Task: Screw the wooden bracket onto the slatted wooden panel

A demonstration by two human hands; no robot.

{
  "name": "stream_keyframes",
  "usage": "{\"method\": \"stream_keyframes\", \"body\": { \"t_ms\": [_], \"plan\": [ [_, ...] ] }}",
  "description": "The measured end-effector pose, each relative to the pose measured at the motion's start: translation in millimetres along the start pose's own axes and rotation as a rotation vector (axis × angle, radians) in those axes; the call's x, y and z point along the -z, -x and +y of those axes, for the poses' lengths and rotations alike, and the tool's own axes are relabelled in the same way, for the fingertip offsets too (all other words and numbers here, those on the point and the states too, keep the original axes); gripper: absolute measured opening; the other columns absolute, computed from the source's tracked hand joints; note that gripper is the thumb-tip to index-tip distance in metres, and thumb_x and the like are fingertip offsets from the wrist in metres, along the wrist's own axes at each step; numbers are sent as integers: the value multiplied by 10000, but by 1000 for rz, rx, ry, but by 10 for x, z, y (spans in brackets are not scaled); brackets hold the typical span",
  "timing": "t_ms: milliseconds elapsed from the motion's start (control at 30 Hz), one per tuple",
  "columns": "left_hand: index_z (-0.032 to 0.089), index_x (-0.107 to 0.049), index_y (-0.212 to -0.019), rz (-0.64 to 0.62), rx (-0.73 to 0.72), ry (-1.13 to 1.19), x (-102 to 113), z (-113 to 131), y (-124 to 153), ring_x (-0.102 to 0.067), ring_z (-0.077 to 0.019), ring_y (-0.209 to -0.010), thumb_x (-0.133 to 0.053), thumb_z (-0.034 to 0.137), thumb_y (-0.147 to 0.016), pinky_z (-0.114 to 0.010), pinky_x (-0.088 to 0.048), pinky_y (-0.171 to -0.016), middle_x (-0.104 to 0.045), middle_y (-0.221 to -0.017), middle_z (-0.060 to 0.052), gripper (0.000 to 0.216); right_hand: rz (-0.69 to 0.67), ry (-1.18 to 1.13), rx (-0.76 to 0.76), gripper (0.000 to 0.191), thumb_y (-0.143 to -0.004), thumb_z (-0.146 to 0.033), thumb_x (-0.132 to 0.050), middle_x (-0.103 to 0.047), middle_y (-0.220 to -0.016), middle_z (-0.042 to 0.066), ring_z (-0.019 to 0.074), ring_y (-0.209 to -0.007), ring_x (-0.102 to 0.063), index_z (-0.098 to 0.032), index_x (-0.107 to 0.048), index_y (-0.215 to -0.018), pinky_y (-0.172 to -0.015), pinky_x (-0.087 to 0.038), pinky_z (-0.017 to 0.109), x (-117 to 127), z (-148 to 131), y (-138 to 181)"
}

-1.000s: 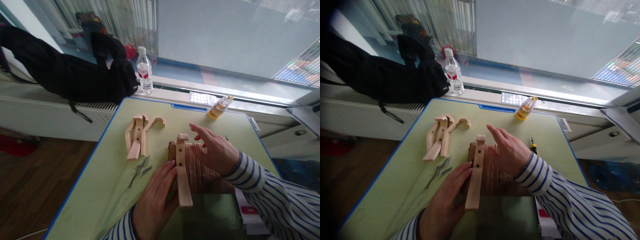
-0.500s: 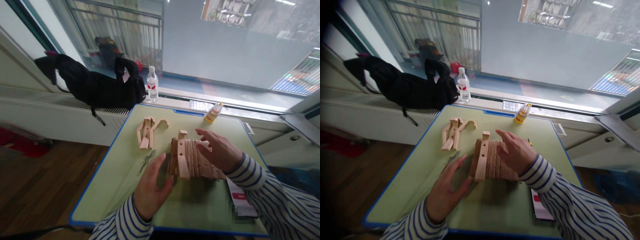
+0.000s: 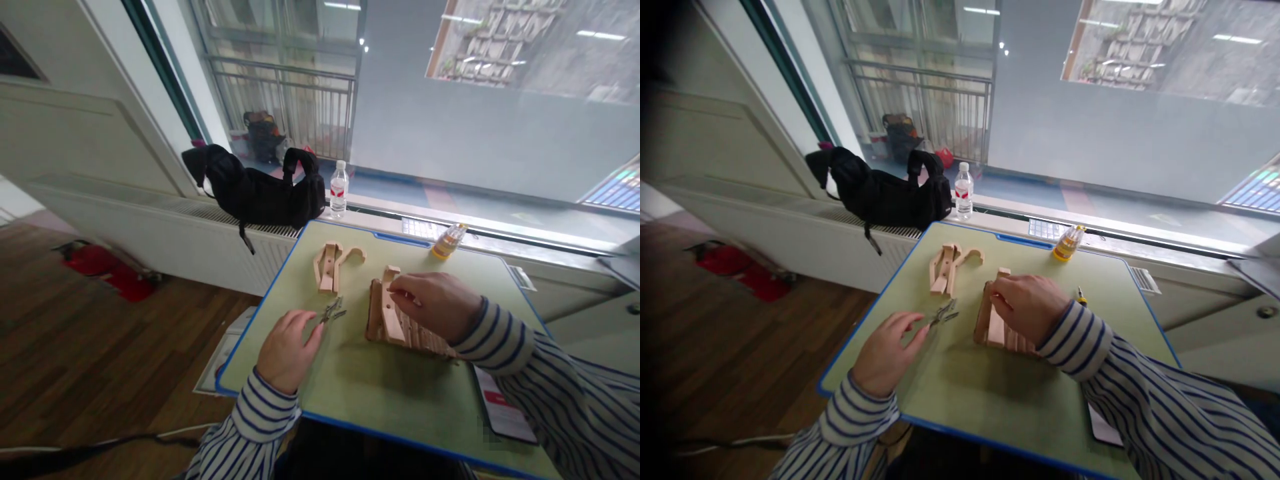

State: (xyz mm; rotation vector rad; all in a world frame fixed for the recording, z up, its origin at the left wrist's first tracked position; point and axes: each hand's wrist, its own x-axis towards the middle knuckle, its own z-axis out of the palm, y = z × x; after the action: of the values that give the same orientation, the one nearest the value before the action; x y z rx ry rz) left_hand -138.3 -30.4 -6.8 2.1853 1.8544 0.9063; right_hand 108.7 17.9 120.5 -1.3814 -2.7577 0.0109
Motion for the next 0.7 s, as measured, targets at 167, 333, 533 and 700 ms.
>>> {"method": "stream_keyframes", "body": {
  "t_ms": [167,333,533,700],
  "plan": [
    [163,-603,-947,-93,20,-35,13,-69,124,-606,-189,-863,-480,268,-841,-320,-486,-787,-631,-921,-60,194,-141,47,131,180,-850,-250,-423,-650,-787,29,141,-703,-577,-201,-589,-801,-575,-324,250,59,-235,-158],
    [168,-610,-936,-129,43,-45,-31,-155,204,-591,-186,-837,-489,294,-841,-312,-475,-768,-613,-882,-51,199,-125,63,179,173,-857,-242,-427,-628,-746,25,149,-688,-576,-188,-566,-769,-582,-335,266,21,-630,-12],
    [185,-604,-940,-138,52,-55,-67,-180,167,-577,-189,-855,-534,308,-819,-304,-459,-780,-606,-890,-44,186,-99,15,153,144,-871,-181,-412,-597,-708,-11,144,-637,-561,-209,-529,-790,-526,-313,276,-375,-1078,289],
    [186,-606,-924,-127,8,-60,-78,-52,25,-567,-186,-851,-511,276,-836,-306,-444,-788,-592,-879,-42,158,-97,-27,16,141,-870,-150,-405,-601,-740,-3,144,-683,-579,-208,-527,-829,-536,-323,269,-784,-1147,270]
  ]
}}
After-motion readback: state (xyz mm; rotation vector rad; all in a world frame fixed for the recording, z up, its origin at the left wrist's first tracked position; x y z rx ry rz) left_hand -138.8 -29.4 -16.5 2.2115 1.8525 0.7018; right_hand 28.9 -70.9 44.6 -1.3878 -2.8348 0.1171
